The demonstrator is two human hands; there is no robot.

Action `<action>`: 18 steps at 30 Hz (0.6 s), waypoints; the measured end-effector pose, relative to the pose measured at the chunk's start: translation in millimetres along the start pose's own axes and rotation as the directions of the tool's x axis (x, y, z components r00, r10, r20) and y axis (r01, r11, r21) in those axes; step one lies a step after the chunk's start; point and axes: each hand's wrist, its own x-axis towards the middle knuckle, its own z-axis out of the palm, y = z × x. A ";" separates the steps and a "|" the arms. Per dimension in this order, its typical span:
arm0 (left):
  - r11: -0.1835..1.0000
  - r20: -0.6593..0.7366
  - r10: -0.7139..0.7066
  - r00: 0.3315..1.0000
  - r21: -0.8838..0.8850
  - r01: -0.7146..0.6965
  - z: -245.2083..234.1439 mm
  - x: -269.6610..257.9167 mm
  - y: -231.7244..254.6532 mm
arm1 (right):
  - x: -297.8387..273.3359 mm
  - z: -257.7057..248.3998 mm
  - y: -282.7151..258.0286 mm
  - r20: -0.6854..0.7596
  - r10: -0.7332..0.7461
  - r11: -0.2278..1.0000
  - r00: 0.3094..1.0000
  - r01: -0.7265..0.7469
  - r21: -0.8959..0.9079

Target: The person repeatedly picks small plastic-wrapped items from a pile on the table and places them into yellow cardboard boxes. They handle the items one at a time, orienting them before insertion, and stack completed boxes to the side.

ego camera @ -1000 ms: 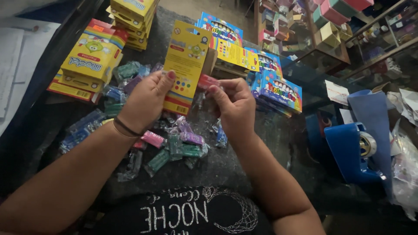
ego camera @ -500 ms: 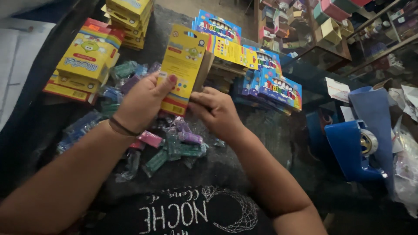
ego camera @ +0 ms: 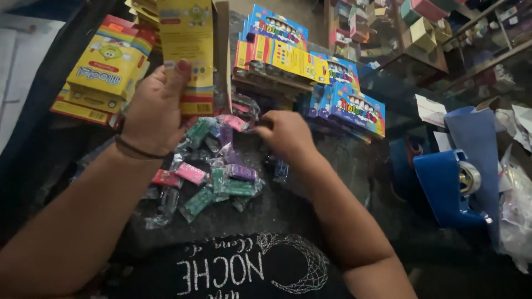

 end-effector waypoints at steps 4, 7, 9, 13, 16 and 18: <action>0.994 -0.011 0.041 0.999 -0.105 -0.042 0.4 1.8 -5.3 | 0.1 -16.8 -41.8 0.165 0.209 0.976 0.964 -0.215 0.019; 0.989 -0.023 0.041 0.999 -0.141 -0.043 0.8 2.9 -6.7 | 3.4 -9.5 -31.9 0.159 0.181 0.981 0.971 -0.189 0.041; 0.991 0.057 -0.002 0.998 -0.136 0.009 -3.7 5.6 -11.9 | 3.8 2.8 -17.3 0.102 0.118 0.993 0.988 -0.116 -0.020; 0.993 0.193 -0.012 0.981 -0.111 0.034 -3.8 11.9 -20.9 | -6.6 -6.2 -11.2 0.117 0.096 0.978 0.988 -0.072 -0.196; 0.976 0.253 -0.024 0.967 -0.203 0.077 -2.2 9.5 -23.2 | -18.6 -33.5 -13.0 0.092 0.096 0.978 0.991 -0.076 -0.194; 0.981 0.289 -0.054 0.956 -0.165 0.105 -0.4 3.4 -22.6 | -34.2 -53.8 -14.1 -0.088 0.059 0.998 0.994 -0.057 0.028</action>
